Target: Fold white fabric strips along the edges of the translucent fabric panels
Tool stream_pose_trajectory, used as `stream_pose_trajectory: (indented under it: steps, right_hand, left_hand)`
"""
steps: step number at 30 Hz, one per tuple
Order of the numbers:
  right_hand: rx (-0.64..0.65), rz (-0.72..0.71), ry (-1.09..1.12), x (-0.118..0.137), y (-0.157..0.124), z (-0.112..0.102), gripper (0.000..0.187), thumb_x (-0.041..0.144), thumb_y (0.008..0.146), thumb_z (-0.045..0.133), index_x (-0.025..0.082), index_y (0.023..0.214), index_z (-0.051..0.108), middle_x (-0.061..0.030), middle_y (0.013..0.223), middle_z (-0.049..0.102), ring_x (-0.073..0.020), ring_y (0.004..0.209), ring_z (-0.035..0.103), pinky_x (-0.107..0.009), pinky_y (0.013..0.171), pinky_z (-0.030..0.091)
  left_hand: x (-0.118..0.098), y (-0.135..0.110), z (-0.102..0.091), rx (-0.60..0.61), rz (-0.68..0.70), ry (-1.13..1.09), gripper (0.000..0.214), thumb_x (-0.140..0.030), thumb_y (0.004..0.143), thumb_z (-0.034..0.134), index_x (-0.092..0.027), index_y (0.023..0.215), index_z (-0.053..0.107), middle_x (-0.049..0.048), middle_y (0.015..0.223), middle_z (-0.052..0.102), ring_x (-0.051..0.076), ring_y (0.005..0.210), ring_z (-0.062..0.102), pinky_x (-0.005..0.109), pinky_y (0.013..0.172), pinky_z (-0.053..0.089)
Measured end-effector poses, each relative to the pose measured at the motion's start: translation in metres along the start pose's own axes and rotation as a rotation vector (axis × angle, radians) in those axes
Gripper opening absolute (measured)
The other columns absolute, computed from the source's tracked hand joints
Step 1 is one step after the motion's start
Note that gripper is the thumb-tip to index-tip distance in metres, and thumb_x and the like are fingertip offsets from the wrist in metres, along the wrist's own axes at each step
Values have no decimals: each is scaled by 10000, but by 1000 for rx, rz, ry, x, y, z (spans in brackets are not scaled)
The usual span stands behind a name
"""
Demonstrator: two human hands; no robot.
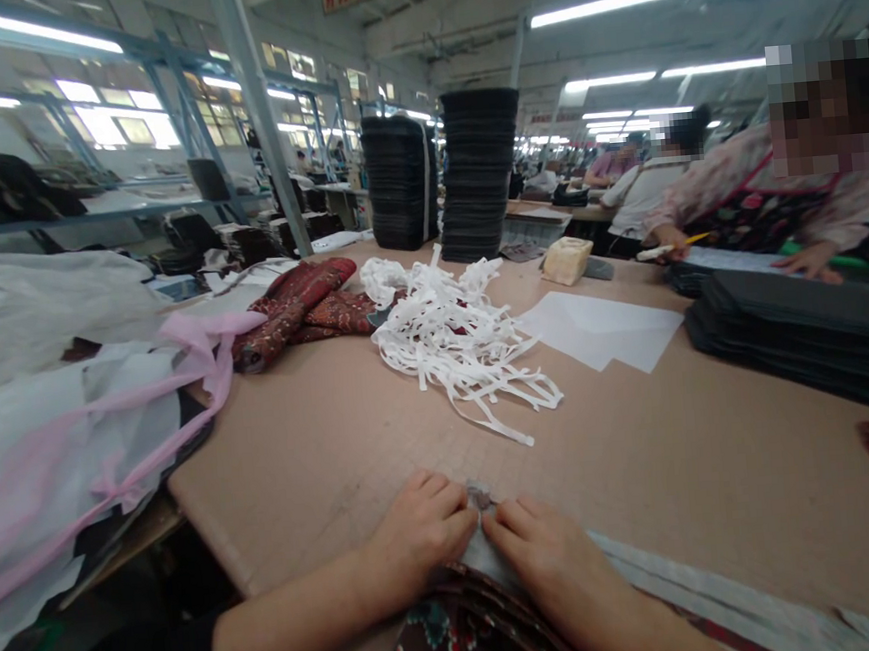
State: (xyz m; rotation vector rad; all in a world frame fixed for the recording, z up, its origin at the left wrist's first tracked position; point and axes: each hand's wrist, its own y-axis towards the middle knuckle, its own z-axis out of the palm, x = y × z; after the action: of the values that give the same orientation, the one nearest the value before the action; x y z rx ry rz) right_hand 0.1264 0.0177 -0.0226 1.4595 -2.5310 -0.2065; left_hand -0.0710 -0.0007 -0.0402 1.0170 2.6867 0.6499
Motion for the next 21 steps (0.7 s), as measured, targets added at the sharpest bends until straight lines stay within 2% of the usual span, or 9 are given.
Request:
stream_pose_trajectory:
  steps: [3,5,7,9,11,13,17,21]
  right_hand:
    - [50,-87,-64,-2,2,-6,144,87,806,548,134,942,562,-53,850,566,-209,739,479,-310,615,359]
    - [72,-75,-24,-4,3,-9,136,81,819,524,152,925,573,-40,840,570,-195,737,491,-287,607,364]
    - [82,18,78,-6,4,-10,159,76,843,485,182,899,590,-23,823,572,-173,738,514,-259,626,382]
    - [85,174,143,-6,6,-10,164,79,848,478,184,868,602,-27,817,577,-167,748,538,-249,655,400]
    - [93,327,126,-4,11,-8,124,83,823,509,162,833,604,-49,819,585,-185,766,553,-265,674,414]
    - [115,410,95,-2,16,-7,89,88,799,534,151,797,597,-65,819,591,-204,779,556,-281,678,419]
    - [107,401,138,0,18,-6,113,65,771,512,157,743,571,-55,763,588,-191,735,544,-269,663,408]
    - [18,340,266,1,8,-9,141,30,730,496,166,709,524,-32,725,562,-164,686,513,-250,632,383]
  left_hand:
    - [0,1,2,-24,0,0,205,-174,893,430,-172,757,584,18,722,535,161,703,440,301,667,324]
    - [1,1,2,-40,-5,-13,199,-173,889,434,-174,760,586,19,727,540,160,705,444,298,671,329]
    - [1,2,0,-43,-22,-39,179,-177,882,447,-175,770,588,22,745,546,161,718,452,294,680,337]
    - [1,1,-2,-25,-59,-78,145,-192,873,466,-176,800,590,29,778,551,168,750,466,295,701,347]
    - [1,0,-6,9,-103,-138,116,-214,869,478,-177,878,588,38,829,556,178,791,477,304,731,358]
    - [2,-1,-8,32,-153,-199,146,-248,865,494,-177,968,570,49,887,558,189,827,482,318,756,364]
    - [3,-1,-11,33,-229,-246,189,-311,843,537,-174,972,555,51,909,554,199,836,482,332,755,364]
    - [0,2,-14,-24,-127,-175,143,-299,878,492,-182,866,572,37,853,561,185,800,479,334,735,338]
